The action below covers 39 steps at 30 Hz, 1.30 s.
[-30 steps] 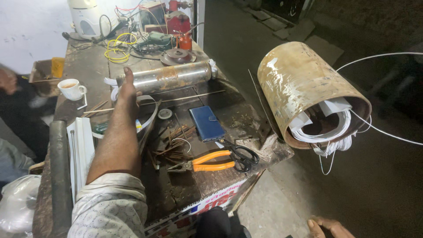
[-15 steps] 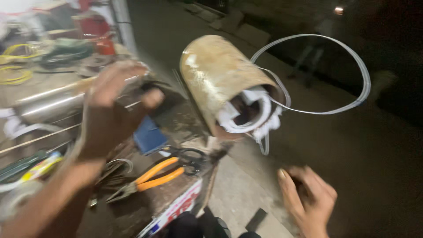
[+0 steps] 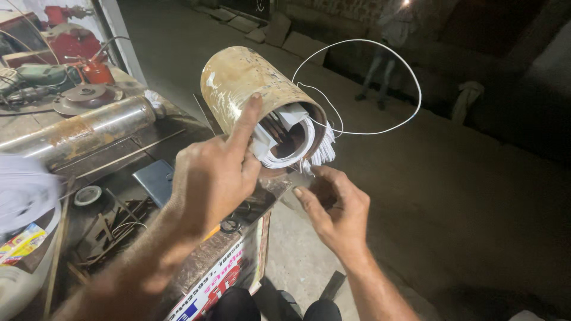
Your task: The person winds white insulated wire around a cylindrical core, inserting white paper spacers between layers. They repeatedly pull wire from a nearby spool, arrange it into loops, and tuck it into the cylinder while adjusting the spacers to maintain alignment.
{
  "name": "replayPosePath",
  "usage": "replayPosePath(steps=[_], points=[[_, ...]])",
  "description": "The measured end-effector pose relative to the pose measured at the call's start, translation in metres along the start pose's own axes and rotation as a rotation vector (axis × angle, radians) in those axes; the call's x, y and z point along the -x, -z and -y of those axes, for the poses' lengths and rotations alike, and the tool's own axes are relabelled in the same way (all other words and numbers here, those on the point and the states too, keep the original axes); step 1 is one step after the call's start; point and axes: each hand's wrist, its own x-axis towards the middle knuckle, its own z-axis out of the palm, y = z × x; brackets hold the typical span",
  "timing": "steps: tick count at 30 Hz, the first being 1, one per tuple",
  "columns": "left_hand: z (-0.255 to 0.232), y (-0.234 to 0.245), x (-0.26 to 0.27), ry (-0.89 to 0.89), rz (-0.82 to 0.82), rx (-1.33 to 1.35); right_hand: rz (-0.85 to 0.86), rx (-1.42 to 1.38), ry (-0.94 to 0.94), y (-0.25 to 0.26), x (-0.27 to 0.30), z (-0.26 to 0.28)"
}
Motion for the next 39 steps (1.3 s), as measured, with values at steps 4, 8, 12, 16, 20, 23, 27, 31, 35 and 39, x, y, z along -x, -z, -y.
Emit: replayPosePath(steps=[4,8,12,16,20,23,27,31,35,39], points=[[-0.009,0.016,-0.017,0.106,0.233,-0.093,0.003,0.045,-0.085,-0.004,0.002,0.004],[-0.012,0.037,-0.03,0.101,0.408,-0.087,0.058,0.083,-0.07,-0.009,0.001,0.007],[-0.016,0.047,-0.046,-0.097,0.364,-0.146,0.108,0.121,-0.019,-0.009,0.005,0.01],[-0.008,0.049,-0.046,-0.113,0.407,-0.16,0.168,0.153,0.055,0.002,0.013,0.011],[0.015,0.045,-0.01,-0.223,0.089,0.291,0.181,0.166,0.042,0.019,0.022,0.011],[0.027,0.036,0.034,0.108,0.134,0.224,0.136,0.181,0.074,0.033,0.027,0.013],[0.042,0.031,0.08,-0.161,0.031,0.173,0.161,0.24,0.014,0.041,0.034,0.012],[0.057,0.033,0.098,-0.177,0.074,0.167,0.208,0.274,-0.091,0.029,0.041,0.007],[0.059,0.035,0.11,-0.28,0.002,0.189,0.284,0.306,-0.064,0.024,0.044,0.008],[0.054,0.032,0.127,-0.385,0.042,0.136,0.243,0.184,0.067,0.027,0.05,0.008]])
